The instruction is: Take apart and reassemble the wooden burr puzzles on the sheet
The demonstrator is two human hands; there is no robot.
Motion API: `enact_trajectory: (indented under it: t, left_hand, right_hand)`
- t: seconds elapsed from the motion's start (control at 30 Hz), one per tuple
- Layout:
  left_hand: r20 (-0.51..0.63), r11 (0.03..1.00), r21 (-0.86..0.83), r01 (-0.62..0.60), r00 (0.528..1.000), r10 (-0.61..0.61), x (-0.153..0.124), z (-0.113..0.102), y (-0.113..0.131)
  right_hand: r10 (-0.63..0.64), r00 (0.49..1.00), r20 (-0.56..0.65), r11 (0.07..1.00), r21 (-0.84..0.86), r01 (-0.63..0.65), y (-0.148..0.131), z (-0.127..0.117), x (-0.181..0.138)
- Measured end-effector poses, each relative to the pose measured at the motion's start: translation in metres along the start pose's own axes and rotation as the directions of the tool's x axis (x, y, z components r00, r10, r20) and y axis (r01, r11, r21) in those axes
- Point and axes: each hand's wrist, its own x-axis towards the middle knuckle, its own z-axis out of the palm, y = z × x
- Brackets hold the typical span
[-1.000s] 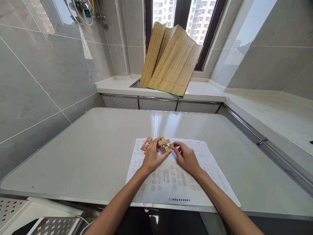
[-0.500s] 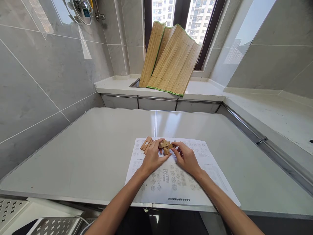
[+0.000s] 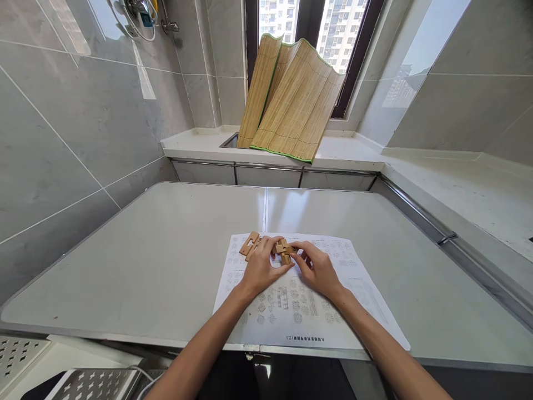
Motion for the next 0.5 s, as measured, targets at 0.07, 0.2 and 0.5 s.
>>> enact_trajectory:
  t: [0.07, 0.2, 0.5]
  left_hand:
    - [-0.004, 1.000, -0.002, -0.002, 1.000, 0.002, -0.0001, 0.0000, 0.0007]
    - [-0.006, 1.000, 0.013, -0.020, 1.000, 0.020, -0.0002, 0.0010, 0.0016]
    - [0.013, 0.999, -0.038, 0.023, 1.000, -0.023, 0.0007, 0.0001, 0.0018]
  right_hand:
    - [-0.005, 1.000, -0.002, 1.000, 0.015, 0.005, -0.0003, -0.0004, 0.0000]
    - [-0.005, 1.000, 0.013, 0.999, 0.042, 0.005, -0.0012, -0.0008, -0.0005]
    - [0.175, 0.983, -0.053, 0.974, 0.154, -0.165, -0.0039, -0.0005, 0.0018]
